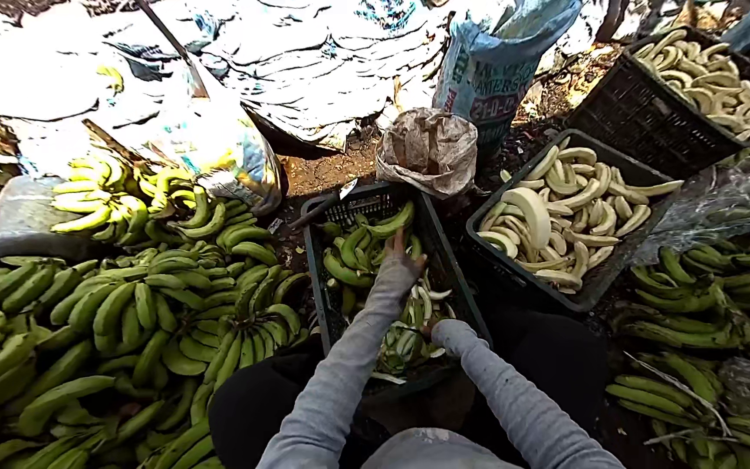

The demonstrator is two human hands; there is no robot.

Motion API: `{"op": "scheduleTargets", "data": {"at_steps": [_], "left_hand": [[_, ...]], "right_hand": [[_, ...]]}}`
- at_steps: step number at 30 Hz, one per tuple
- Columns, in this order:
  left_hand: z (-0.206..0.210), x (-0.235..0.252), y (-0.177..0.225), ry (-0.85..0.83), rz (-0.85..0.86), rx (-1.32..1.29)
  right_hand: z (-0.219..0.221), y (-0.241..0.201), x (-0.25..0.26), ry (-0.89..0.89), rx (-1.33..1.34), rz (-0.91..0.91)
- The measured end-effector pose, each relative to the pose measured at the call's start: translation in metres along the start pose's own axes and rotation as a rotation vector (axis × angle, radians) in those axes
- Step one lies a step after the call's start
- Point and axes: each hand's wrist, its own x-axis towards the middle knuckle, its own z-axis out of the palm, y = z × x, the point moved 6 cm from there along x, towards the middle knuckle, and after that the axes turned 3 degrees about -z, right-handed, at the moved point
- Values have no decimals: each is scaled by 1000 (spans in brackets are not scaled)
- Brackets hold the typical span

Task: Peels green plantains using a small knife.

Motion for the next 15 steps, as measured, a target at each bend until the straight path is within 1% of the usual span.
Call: {"op": "scheduleTargets", "data": {"at_steps": [1,2,3,5,7,9,10,13,15], "left_hand": [[-5,20,-32,32,-27,322],[-5,39,-68,9,-81,580],[-4,53,-99,-26,-109,756],[-8,66,-136,-107,-131,980],[-14,73,-156,-114,-85,1036],[-20,81,-163,-74,-36,1026],[-20,83,-163,-85,-26,1029],[-25,79,-153,-121,13,1030],[-32,75,-130,-186,22,995]], "right_hand": [[-5,1,-8,7,28,6],[-8,3,-13,17,59,1],[-10,3,-17,18,83,-11],[-16,-5,-30,16,113,-15],[-21,-15,-36,-5,133,-6],[-23,-18,-33,18,185,4],[-24,-18,-29,38,212,10],[-29,-20,-32,52,278,9],[-40,-21,-34,94,320,-29]]}}
